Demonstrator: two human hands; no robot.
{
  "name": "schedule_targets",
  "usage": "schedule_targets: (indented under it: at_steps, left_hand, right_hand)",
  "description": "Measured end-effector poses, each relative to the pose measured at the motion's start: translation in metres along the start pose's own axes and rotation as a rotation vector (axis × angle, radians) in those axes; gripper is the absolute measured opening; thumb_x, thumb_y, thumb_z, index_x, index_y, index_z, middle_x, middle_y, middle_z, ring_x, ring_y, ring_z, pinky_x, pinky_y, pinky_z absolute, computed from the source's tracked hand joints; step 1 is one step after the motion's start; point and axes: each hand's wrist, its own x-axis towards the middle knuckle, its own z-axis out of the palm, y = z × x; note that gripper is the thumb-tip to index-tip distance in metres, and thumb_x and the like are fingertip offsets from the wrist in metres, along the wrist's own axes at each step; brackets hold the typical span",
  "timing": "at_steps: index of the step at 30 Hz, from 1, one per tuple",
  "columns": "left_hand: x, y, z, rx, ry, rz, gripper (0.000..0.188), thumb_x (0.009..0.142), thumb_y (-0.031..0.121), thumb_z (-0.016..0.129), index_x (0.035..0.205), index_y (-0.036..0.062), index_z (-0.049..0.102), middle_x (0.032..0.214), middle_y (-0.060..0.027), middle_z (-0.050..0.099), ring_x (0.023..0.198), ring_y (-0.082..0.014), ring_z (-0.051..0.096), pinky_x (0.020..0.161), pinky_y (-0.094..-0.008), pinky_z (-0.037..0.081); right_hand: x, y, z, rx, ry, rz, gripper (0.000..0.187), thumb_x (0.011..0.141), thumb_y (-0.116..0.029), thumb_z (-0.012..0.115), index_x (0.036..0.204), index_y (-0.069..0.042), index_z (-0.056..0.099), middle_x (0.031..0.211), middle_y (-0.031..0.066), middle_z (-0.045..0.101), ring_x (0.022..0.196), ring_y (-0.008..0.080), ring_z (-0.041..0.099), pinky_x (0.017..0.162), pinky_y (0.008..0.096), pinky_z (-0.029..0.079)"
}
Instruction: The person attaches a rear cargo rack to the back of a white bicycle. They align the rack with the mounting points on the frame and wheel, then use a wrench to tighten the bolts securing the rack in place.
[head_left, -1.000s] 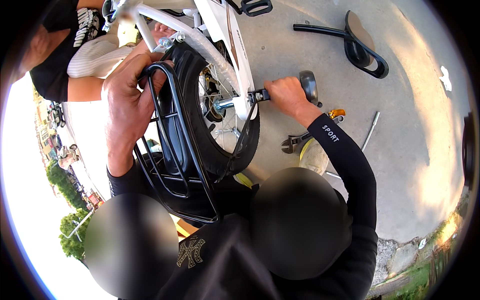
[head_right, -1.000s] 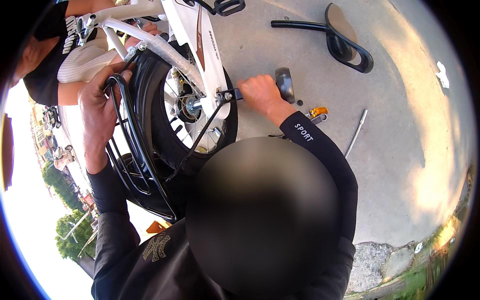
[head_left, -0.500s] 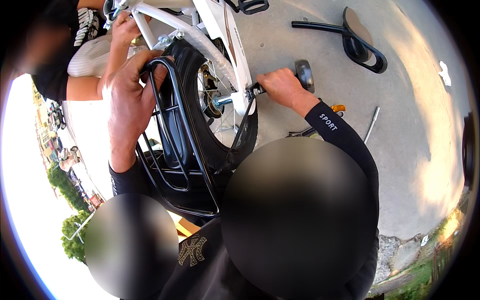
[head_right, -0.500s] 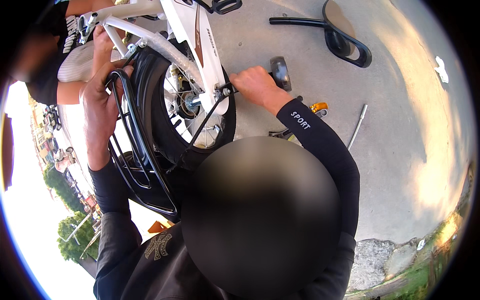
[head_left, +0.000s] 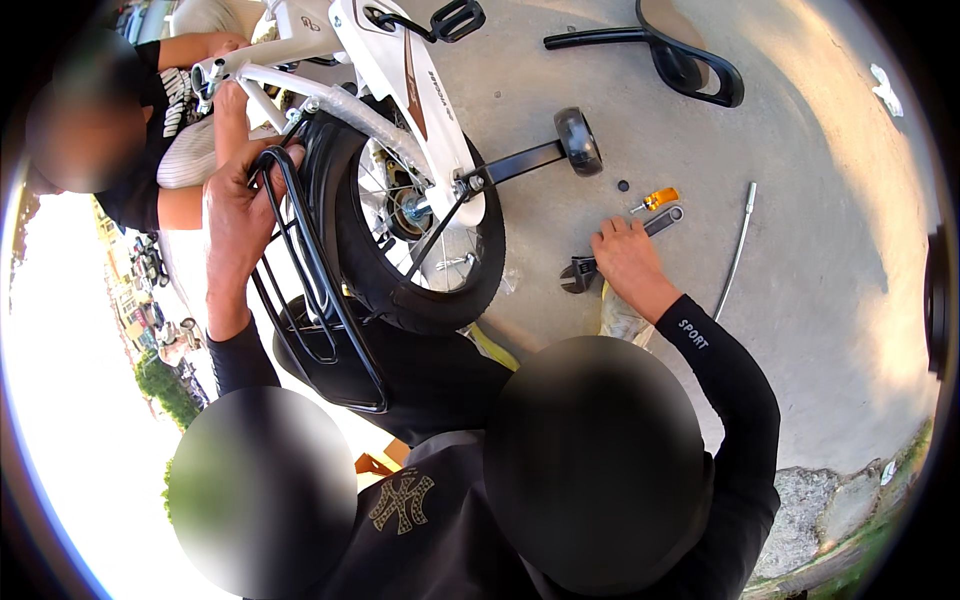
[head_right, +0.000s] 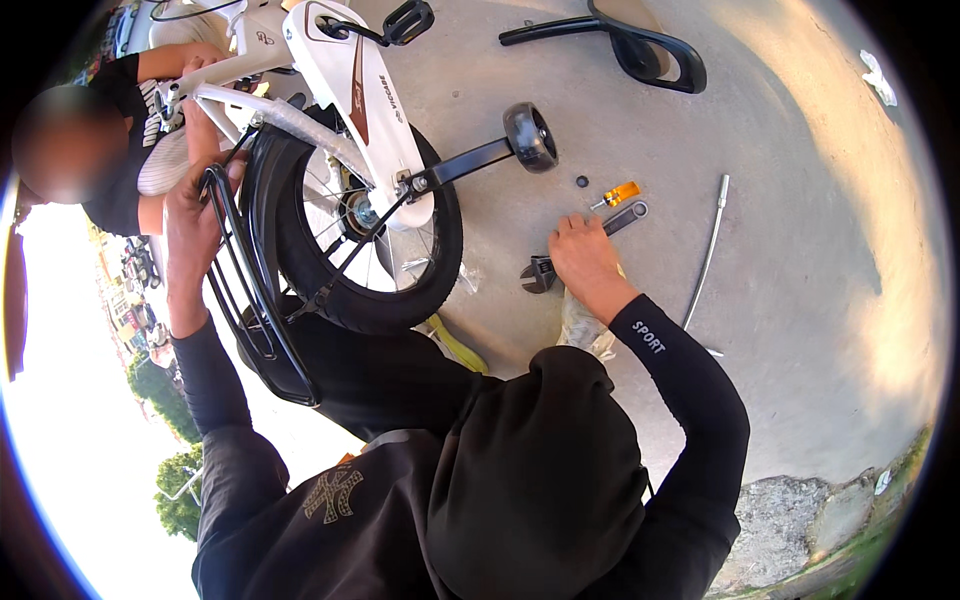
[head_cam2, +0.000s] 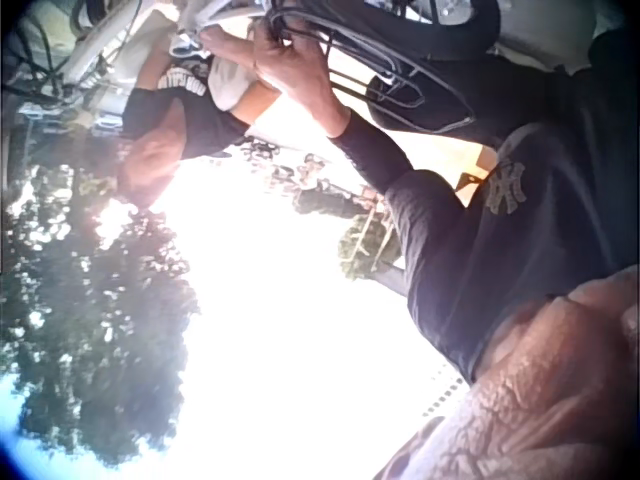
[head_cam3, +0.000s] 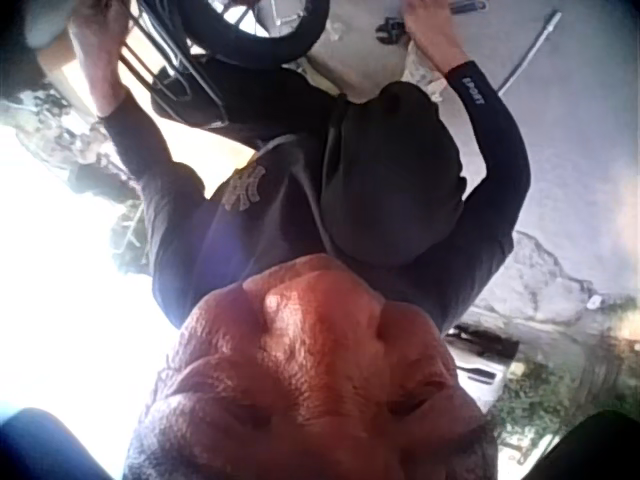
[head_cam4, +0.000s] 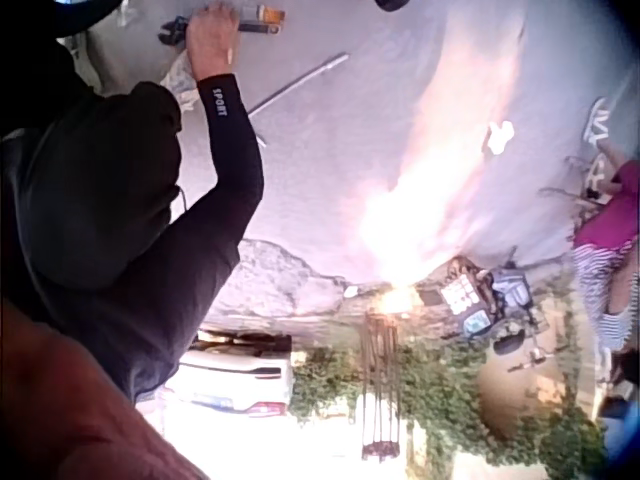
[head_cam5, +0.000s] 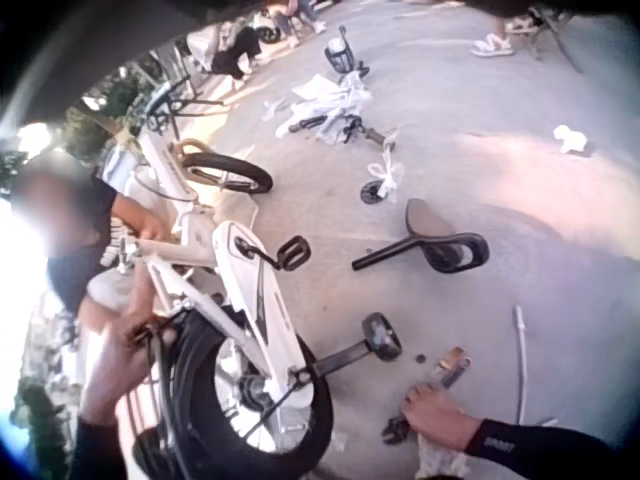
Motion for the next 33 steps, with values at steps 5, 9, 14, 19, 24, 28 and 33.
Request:
schedule_targets:
  at_steps: [5, 9, 14, 19, 24, 28, 33]
  left_hand:
    - [-0.002, 0.007, 0.003, 0.050, 0.070, 0.089, 0.028, 0.097, 0.024, 0.068, 0.109, -0.0003, 0.069, 0.085, -0.0048, 0.072, 0.079, -0.0067, 0.057, 0.077, -0.0262, 0.048]
    - [-0.003, 0.002, 0.006, -0.015, 0.106, 0.074, 0.025, 0.097, 0.023, 0.067, 0.108, 0.0006, 0.068, 0.081, -0.0030, 0.068, 0.077, -0.0063, 0.054, 0.074, -0.0263, 0.047]
    - [-0.004, -0.005, 0.010, -0.049, 0.150, 0.101, 0.026, 0.097, 0.025, 0.068, 0.107, 0.0013, 0.070, 0.076, 0.0006, 0.063, 0.072, -0.0064, 0.050, 0.067, -0.0245, 0.044]
    - [-0.002, -0.005, 0.009, 0.018, 0.134, 0.019, 0.029, 0.096, 0.029, 0.069, 0.107, 0.0019, 0.072, 0.078, -0.0007, 0.066, 0.072, -0.0065, 0.052, 0.068, -0.0243, 0.045]
    - [-0.005, 0.000, 0.010, 0.003, 0.160, -0.009, 0.027, 0.095, 0.028, 0.071, 0.104, 0.0023, 0.072, 0.075, -0.0011, 0.064, 0.070, -0.0069, 0.052, 0.066, -0.0253, 0.044]
    - [-0.004, 0.005, 0.010, -0.033, 0.153, -0.002, 0.024, 0.095, 0.023, 0.070, 0.100, -0.0009, 0.070, 0.071, 0.0013, 0.057, 0.068, -0.0046, 0.046, 0.062, -0.0226, 0.039]
    - [-0.007, -0.003, 0.012, -0.062, 0.176, 0.023, 0.023, 0.095, 0.022, 0.070, 0.103, 0.0009, 0.070, 0.073, -0.0004, 0.061, 0.069, -0.0067, 0.048, 0.065, -0.0243, 0.043]
  right_hand:
    - [0.009, -0.007, 0.013, -0.188, -0.022, -0.120, 0.017, 0.082, -0.020, 0.062, 0.090, -0.009, 0.073, 0.092, 0.0075, 0.065, 0.094, 0.0233, 0.063, 0.074, 0.0412, 0.046]
    - [0.013, -0.023, 0.025, -0.212, -0.132, -0.383, 0.020, 0.083, -0.021, 0.062, 0.092, -0.008, 0.073, 0.089, 0.0085, 0.068, 0.084, 0.0240, 0.065, 0.061, 0.0418, 0.048]
    - [0.037, 0.011, 0.010, -0.122, 0.217, -0.190, 0.013, 0.081, -0.017, 0.061, 0.086, -0.005, 0.067, 0.082, 0.0066, 0.063, 0.082, 0.0233, 0.063, 0.060, 0.0354, 0.053]
    - [0.027, 0.008, 0.025, -0.136, 0.250, 0.022, 0.012, 0.081, -0.014, 0.062, 0.088, -0.004, 0.062, 0.081, 0.0083, 0.063, 0.080, 0.0235, 0.063, 0.060, 0.0336, 0.052]
    - [0.036, -0.008, 0.026, -0.157, 0.264, 0.145, 0.013, 0.080, -0.014, 0.063, 0.087, -0.004, 0.059, 0.079, 0.0106, 0.063, 0.073, 0.0242, 0.064, 0.058, 0.0338, 0.054]
    - [0.049, -0.018, 0.034, -0.123, 0.218, 0.321, 0.011, 0.077, -0.009, 0.065, 0.085, -0.005, 0.057, 0.081, 0.0119, 0.062, 0.074, 0.0281, 0.066, 0.060, 0.0347, 0.055]
    - [0.053, 0.001, 0.005, 0.084, 0.235, 0.198, 0.022, 0.077, -0.006, 0.066, 0.096, 0.001, 0.056, 0.083, 0.0171, 0.064, 0.068, 0.0311, 0.067, 0.062, 0.0358, 0.055]
